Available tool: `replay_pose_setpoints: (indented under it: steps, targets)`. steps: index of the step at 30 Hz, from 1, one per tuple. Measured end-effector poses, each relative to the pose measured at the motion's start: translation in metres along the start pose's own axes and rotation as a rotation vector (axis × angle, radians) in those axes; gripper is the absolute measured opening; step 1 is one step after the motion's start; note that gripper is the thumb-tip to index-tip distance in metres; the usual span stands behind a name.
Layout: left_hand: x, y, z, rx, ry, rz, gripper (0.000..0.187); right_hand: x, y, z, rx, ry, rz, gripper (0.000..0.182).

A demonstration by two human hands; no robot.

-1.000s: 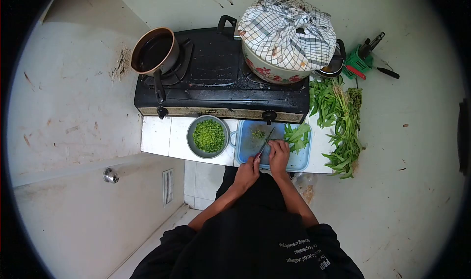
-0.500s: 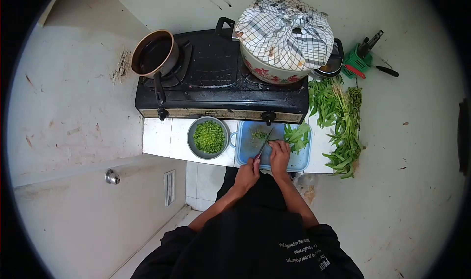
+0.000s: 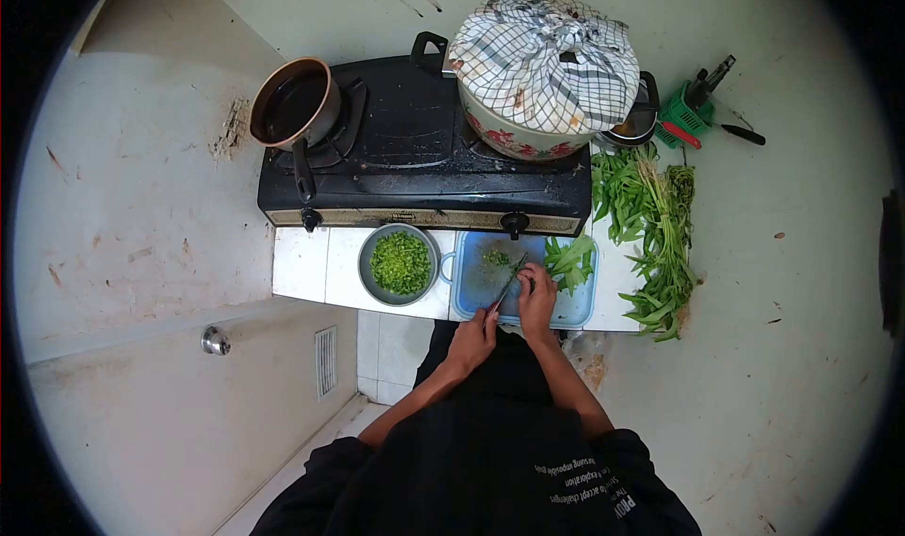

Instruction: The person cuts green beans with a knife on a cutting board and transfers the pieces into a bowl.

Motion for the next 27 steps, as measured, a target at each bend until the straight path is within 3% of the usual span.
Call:
replay_pose_setpoints:
  steps: [17, 27]
  targets:
    - [0.004, -0.003, -0.004, -0.007, -0.012, 0.024, 0.036, 0.012, -0.006, -0.003, 0.021, -0.102, 0.070, 0.015]
    - [0.000, -0.007, 0.002, 0.017, 0.005, 0.117, 0.037, 0.014, -0.007, 0.005, -0.002, -0.184, 0.088, 0.026]
Point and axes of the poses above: each hand's wrist, its own z-axis away from the middle knuckle, its own y-axis out of the palm, x = y × z, the point moved 10 cm from there along -z, towards the middle knuckle, and after that the axes turned 13 degrees about z, right-handed, at the moved point
